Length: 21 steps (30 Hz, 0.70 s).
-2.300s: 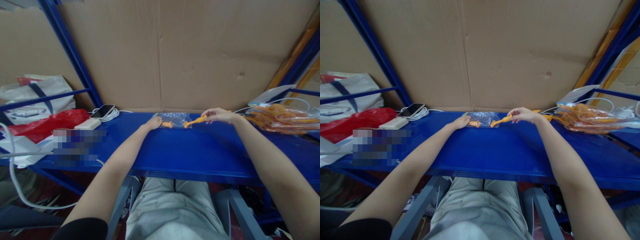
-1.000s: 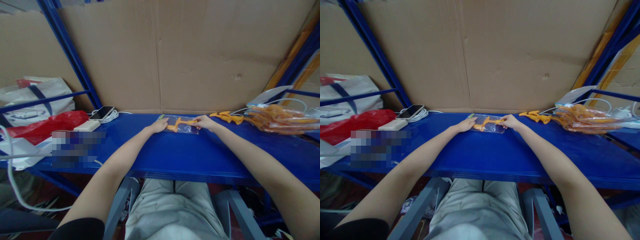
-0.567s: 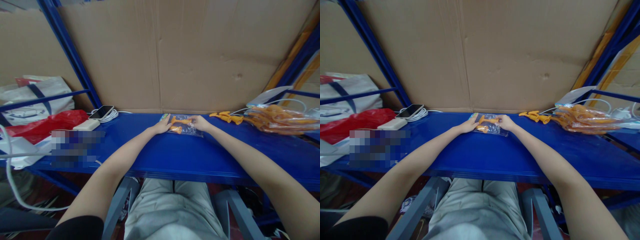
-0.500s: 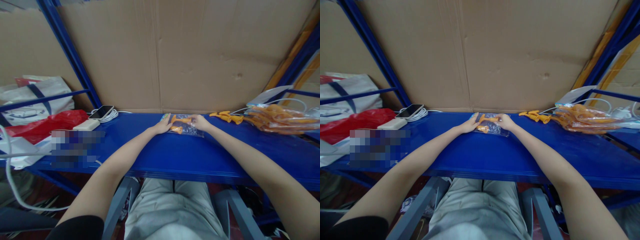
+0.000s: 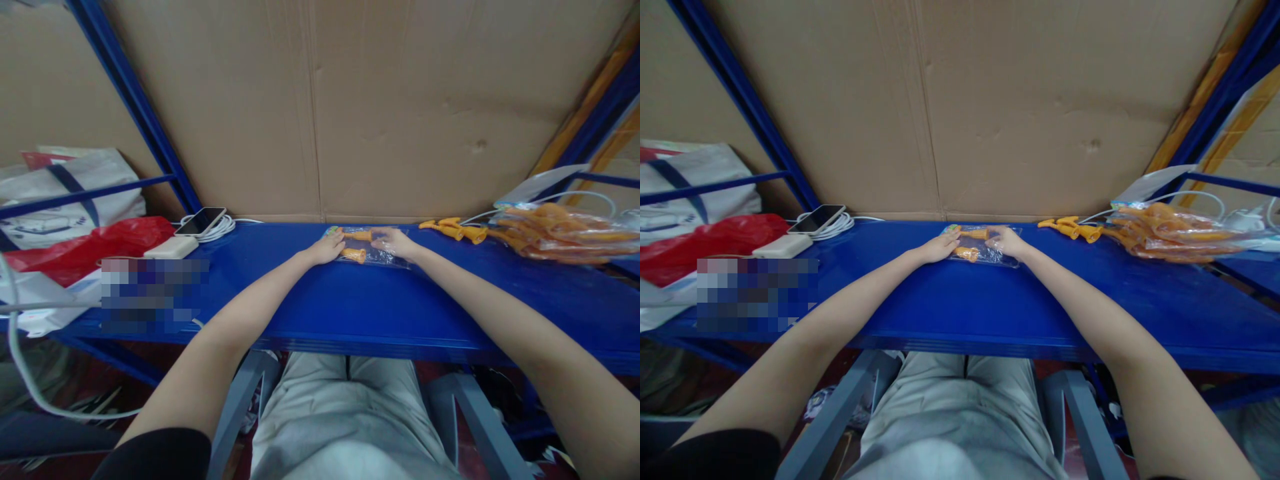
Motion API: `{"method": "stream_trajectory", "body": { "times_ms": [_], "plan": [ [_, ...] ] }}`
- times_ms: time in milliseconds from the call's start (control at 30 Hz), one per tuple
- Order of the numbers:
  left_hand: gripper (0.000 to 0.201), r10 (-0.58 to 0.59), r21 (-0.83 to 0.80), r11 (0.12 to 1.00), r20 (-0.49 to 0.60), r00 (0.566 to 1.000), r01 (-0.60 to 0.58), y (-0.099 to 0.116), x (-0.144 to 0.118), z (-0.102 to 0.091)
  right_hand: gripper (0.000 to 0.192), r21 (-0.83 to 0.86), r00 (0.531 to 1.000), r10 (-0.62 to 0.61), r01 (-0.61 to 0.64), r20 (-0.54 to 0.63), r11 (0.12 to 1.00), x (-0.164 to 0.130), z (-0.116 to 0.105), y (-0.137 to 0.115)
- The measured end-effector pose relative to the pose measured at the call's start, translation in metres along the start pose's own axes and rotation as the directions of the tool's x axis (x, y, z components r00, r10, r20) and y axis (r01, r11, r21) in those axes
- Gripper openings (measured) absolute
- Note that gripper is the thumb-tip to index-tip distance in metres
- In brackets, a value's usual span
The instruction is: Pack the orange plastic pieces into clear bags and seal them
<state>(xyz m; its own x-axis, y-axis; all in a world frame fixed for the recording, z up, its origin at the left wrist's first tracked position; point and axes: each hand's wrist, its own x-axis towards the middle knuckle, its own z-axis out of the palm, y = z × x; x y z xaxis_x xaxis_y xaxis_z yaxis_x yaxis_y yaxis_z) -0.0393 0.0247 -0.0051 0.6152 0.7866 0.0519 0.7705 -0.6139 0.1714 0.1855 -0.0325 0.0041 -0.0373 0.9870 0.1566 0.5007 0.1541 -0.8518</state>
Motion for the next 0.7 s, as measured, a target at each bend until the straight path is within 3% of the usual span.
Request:
{"method": "stream_trajectory", "body": {
  "times_ms": [167, 267, 333, 433, 533, 600, 700],
  "plan": [
    [0.066, -0.034, 0.043, 0.999, 0.064, 0.997, 0.032, 0.007, 0.0, -0.005, 0.031, -0.125, 0.999, -0.018, 0.012, -0.049, 0.992, 0.005, -0.009, 0.0],
    [0.065, -0.082, 0.042, 0.996, 0.048, 0.995, 0.08, 0.005, 0.0, -0.007, 0.017, -0.194, 0.991, -0.022, -0.004, -0.13, 0.981, 0.009, -0.027, 0.001],
    [0.065, -0.121, 0.053, 0.991, 0.018, 0.992, 0.12, -0.001, 0.0, -0.009, 0.02, -0.277, 0.981, -0.007, -0.049, -0.196, 0.96, 0.009, -0.046, 0.002],
    [0.064, -0.19, 0.067, 0.979, -0.013, 0.982, 0.191, -0.017, 0.0, -0.01, 0.031, -0.558, 0.928, -0.073, -0.156, -0.366, 0.815, 0.004, -0.078, 0.007],
    [0.063, -0.229, 0.073, 0.97, -0.039, 0.973, 0.231, -0.035, 0.0, -0.011, 0.04, -0.687, 0.852, -0.078, -0.358, -0.517, 0.633, -0.003, -0.104, 0.021],
    [0.063, -0.242, 0.085, 0.966, -0.047, 0.969, 0.245, -0.044, -0.001, -0.011, 0.042, -0.705, 0.827, -0.035, -0.455, -0.561, 0.544, -0.007, -0.114, 0.032],
    [0.063, -0.243, 0.1, 0.964, -0.041, 0.969, 0.246, -0.05, -0.001, -0.01, 0.043, -0.718, 0.83, 0.116, -0.534, -0.545, 0.447, -0.01, -0.121, 0.045]
  ]
}}
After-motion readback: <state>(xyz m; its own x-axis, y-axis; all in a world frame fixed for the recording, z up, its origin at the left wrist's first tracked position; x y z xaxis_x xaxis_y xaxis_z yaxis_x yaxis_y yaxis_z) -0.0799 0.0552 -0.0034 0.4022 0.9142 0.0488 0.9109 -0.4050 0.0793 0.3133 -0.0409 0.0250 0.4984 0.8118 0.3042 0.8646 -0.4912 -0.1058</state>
